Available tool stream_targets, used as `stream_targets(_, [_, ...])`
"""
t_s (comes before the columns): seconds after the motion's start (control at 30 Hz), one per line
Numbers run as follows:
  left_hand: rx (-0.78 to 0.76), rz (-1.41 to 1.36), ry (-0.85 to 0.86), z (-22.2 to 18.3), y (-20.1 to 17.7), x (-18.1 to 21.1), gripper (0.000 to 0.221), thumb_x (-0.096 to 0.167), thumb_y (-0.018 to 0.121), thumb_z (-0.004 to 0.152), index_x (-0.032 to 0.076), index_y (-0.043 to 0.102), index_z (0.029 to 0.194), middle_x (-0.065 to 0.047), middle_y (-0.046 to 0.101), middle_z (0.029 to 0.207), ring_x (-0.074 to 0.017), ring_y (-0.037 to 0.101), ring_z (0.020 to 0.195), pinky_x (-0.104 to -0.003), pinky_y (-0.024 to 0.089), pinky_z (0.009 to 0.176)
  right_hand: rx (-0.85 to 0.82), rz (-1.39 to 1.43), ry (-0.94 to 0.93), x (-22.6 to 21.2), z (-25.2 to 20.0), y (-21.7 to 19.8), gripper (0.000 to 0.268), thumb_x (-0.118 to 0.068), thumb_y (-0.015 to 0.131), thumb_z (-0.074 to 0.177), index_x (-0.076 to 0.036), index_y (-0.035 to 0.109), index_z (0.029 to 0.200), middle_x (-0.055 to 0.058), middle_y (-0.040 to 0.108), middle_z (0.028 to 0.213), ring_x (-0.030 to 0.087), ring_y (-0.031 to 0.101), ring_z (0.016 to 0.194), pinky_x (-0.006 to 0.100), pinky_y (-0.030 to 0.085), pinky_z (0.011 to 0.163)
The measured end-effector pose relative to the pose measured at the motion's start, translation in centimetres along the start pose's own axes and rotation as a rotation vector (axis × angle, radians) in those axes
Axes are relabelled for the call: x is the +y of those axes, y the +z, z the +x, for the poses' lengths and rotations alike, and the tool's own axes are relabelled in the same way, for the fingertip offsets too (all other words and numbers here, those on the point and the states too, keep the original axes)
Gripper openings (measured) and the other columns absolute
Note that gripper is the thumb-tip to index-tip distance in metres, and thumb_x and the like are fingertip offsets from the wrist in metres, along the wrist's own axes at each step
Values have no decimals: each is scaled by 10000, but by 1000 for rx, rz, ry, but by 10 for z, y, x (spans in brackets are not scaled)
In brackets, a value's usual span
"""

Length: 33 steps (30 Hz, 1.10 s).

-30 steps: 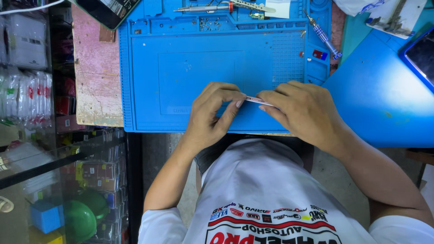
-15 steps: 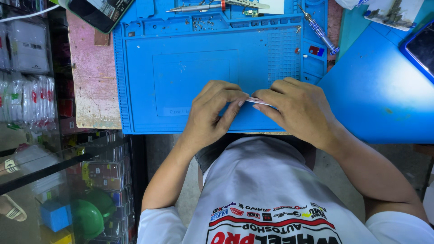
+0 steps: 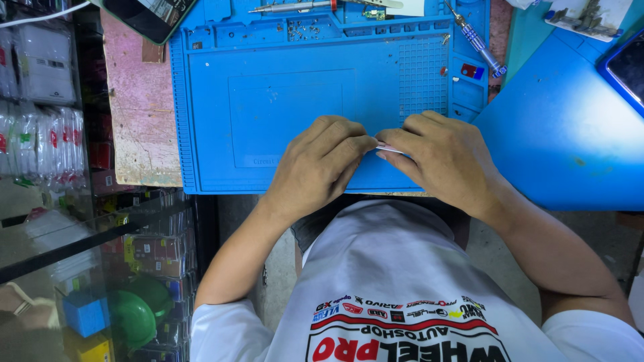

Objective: The person disassembles a mobile phone by prying off the back cover and using a screwdriver to remove several internal screws and components from the device's chassis.

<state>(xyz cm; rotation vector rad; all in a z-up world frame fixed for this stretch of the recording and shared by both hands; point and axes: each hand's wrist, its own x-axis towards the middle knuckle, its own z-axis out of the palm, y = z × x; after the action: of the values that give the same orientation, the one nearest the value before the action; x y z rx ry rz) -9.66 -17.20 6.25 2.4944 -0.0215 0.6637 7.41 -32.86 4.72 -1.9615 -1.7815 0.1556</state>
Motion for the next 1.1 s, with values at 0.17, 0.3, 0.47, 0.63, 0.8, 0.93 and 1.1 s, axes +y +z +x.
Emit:
stream_targets(0.17, [-28, 42, -41, 2, 1, 1, 300, 21, 744, 896, 37, 666, 1186, -89, 652, 1167, -289, 653, 1104, -389, 569, 904, -11, -8, 7, 0, 2, 0, 171, -286, 753, 932, -133, 747, 1010, 47, 616, 800, 242, 630, 747, 396, 496, 605])
stream_targets(0.3, [-9, 24, -54, -4, 0, 2, 267, 12, 733, 910, 34, 665, 1167, -101, 659, 1137, -305, 664, 1086, -392, 565, 895, -11, -10, 2, -2, 2, 0, 193, -295, 756, 918, -124, 746, 1007, 55, 617, 807, 255, 631, 753, 400, 494, 606])
stream_targets(0.47, [327, -82, -111, 16, -25, -36, 118, -46, 651, 1042, 36, 633, 1126, -89, 687, 1145, -248, 707, 1002, -328, 568, 896, 5, 27, -7, -1, 8, -6, 212, -283, 741, 917, -129, 756, 1062, 56, 629, 823, 260, 646, 763, 398, 508, 619])
stream_targets(0.63, [187, 346, -150, 46, -9, -126, 149, 47, 691, 993, 47, 709, 1141, -117, 682, 1071, -320, 675, 984, -401, 547, 825, -12, 24, -5, -9, 14, -14, 245, -315, 750, 913, -130, 753, 1073, 63, 662, 847, 277, 670, 795, 405, 527, 662])
stream_targets(0.8, [342, 123, -177, 11, 12, -121, 278, 152, 606, 1114, 79, 650, 1378, -113, 675, 1266, -270, 673, 1128, -382, 560, 960, -22, 92, 58, -3, 16, -15, 302, -330, 761, 883, -120, 749, 1099, 74, 738, 943, 292, 707, 836, 401, 541, 674])
stream_targets(0.93, [598, -609, -570, -23, 47, -54, 530, 302, 521, 1098, 37, 386, 1536, -116, 625, 1276, -148, 638, 1022, -290, 581, 784, 61, 518, 231, 0, 20, 1, 396, -282, 751, 902, -61, 647, 1214, 79, 765, 1012, 196, 745, 895, 321, 564, 723])
stream_targets(1.1, [599, -959, -726, -56, 86, -27, 438, 338, 610, 1051, -4, 585, 1323, -75, 705, 1044, -131, 653, 807, -255, 529, 633, 209, 910, 169, -16, 33, 31, 278, -198, 626, 1052, -11, 631, 1258, 83, 702, 1102, 131, 654, 1015, 272, 533, 871])
